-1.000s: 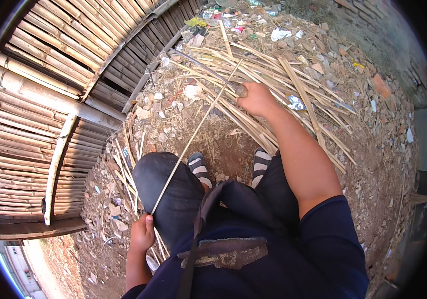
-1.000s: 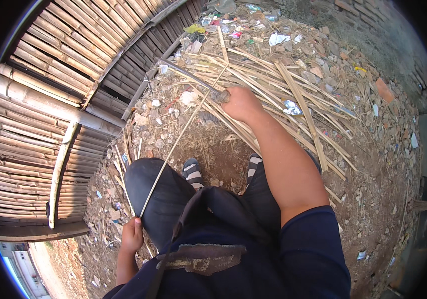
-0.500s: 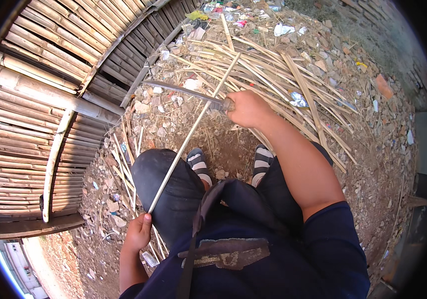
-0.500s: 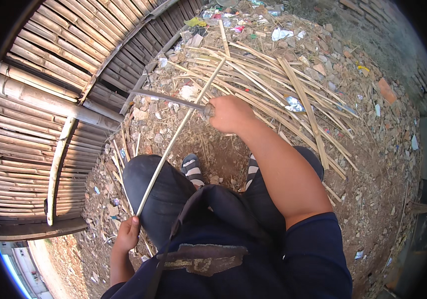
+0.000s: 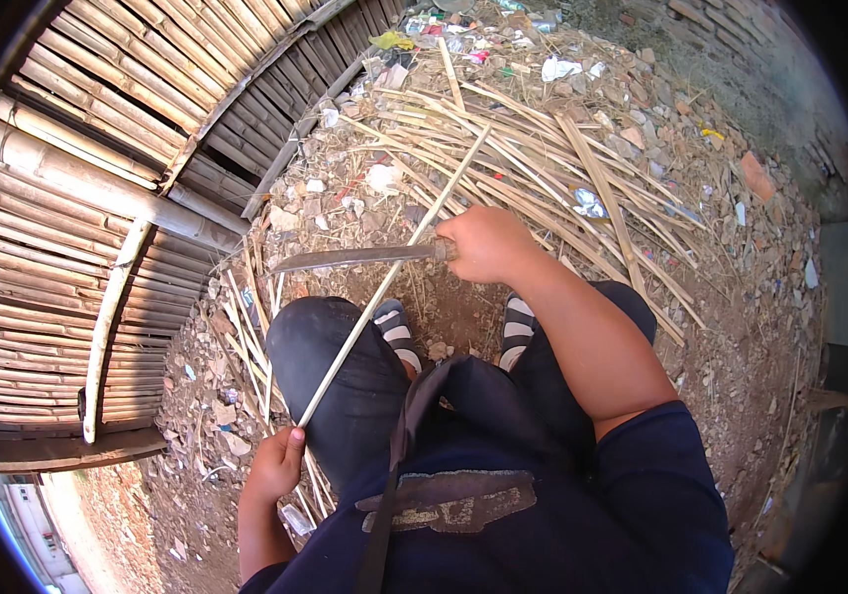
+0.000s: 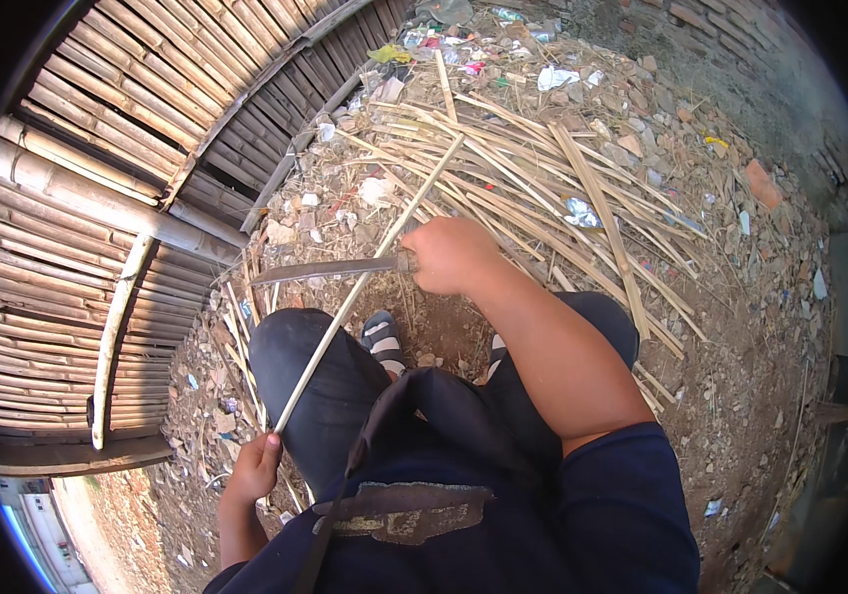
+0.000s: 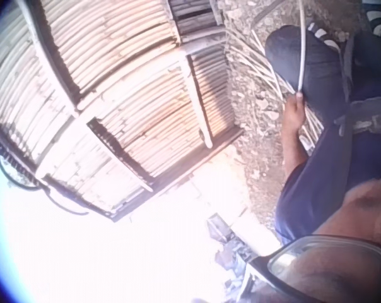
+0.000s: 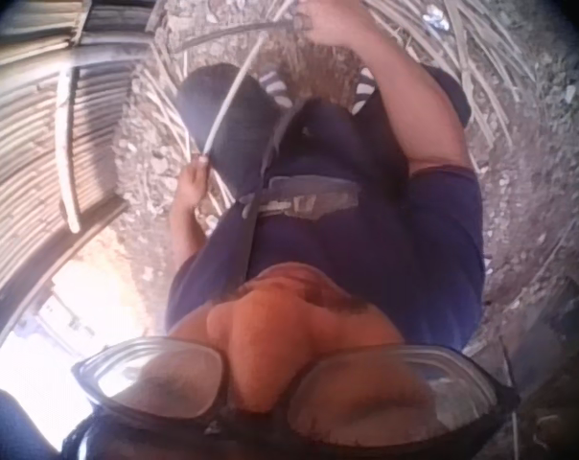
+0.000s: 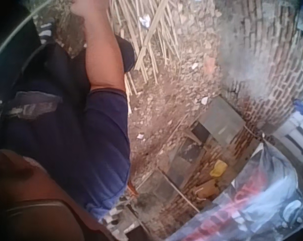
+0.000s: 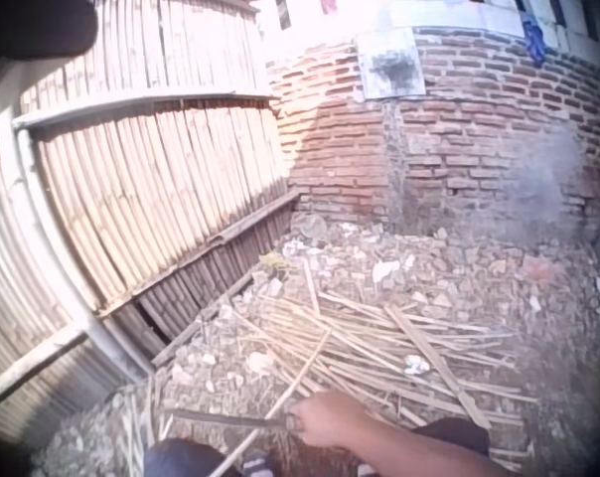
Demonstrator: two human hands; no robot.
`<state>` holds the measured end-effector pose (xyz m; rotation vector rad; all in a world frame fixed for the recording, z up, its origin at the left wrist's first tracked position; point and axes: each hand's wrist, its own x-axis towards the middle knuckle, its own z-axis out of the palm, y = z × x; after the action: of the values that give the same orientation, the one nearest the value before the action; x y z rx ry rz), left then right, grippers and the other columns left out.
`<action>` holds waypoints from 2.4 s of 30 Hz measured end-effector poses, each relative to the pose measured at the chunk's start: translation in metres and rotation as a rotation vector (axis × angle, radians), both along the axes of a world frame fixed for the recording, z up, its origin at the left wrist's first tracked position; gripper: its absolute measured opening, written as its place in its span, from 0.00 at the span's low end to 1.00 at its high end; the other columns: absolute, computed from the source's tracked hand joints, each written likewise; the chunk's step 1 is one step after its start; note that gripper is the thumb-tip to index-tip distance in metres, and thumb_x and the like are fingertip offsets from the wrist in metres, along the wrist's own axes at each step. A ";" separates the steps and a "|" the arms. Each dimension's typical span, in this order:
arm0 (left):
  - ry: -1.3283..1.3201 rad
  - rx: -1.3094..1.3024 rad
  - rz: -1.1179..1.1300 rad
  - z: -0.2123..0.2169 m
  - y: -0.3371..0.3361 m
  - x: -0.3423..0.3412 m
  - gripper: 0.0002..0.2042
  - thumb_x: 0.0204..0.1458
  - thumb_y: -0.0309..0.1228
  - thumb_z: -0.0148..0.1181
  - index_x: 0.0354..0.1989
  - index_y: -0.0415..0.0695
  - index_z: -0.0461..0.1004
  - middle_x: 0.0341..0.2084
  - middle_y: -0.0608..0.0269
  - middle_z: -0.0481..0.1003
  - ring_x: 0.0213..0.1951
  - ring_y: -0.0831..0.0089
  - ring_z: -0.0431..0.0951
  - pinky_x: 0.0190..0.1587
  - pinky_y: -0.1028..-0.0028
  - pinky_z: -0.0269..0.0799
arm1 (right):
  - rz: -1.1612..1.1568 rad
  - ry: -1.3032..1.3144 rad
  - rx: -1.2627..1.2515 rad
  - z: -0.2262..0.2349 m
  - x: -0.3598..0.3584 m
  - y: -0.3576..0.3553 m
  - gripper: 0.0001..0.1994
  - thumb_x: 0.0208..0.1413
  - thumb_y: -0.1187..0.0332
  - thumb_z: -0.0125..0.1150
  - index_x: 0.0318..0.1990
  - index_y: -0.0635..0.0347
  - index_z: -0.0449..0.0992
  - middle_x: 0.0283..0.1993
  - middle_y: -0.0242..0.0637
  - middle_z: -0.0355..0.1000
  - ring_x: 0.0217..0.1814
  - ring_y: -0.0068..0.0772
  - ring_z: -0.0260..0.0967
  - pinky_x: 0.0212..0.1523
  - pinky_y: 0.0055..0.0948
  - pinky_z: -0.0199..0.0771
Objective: The person scrapes a bamboo strip using a blade to smooth the surface, turning the strip over and handling it by hand.
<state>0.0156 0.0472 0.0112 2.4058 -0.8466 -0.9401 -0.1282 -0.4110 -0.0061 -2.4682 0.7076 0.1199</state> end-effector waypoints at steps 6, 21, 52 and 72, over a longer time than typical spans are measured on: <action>0.122 0.085 0.036 0.019 0.002 0.007 0.26 0.72 0.47 0.44 0.27 0.38 0.71 0.17 0.66 0.68 0.24 0.75 0.65 0.29 0.68 0.66 | -0.359 0.008 0.074 -0.071 -0.020 -0.086 0.19 0.44 0.64 0.65 0.47 0.53 0.82 0.42 0.47 0.80 0.48 0.52 0.78 0.48 0.43 0.79; -0.013 -0.029 0.023 -0.002 0.011 0.004 0.21 0.71 0.46 0.48 0.32 0.39 0.69 0.18 0.58 0.69 0.24 0.69 0.68 0.30 0.66 0.66 | -0.308 -0.156 0.010 -0.018 -0.012 -0.051 0.19 0.49 0.63 0.65 0.50 0.57 0.81 0.46 0.49 0.80 0.50 0.52 0.77 0.52 0.46 0.77; -0.457 -0.148 -0.038 -0.030 -0.022 -0.014 0.19 0.69 0.40 0.49 0.28 0.40 0.67 0.18 0.41 0.71 0.24 0.37 0.74 0.27 0.50 0.66 | 0.113 -0.104 -0.145 0.028 -0.007 0.010 0.18 0.50 0.64 0.67 0.51 0.52 0.81 0.41 0.52 0.80 0.44 0.52 0.80 0.47 0.47 0.79; -0.449 0.025 -0.125 0.003 -0.033 -0.009 0.20 0.67 0.44 0.53 0.30 0.38 0.66 0.18 0.40 0.72 0.25 0.36 0.74 0.28 0.50 0.67 | -0.508 -0.224 0.040 -0.055 -0.018 -0.088 0.19 0.49 0.60 0.67 0.48 0.56 0.81 0.44 0.51 0.80 0.50 0.53 0.78 0.51 0.45 0.77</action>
<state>0.0064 0.0140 0.0144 2.6553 -1.1567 -0.4526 -0.1460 -0.4987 -0.0608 -2.1421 1.1852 -0.3252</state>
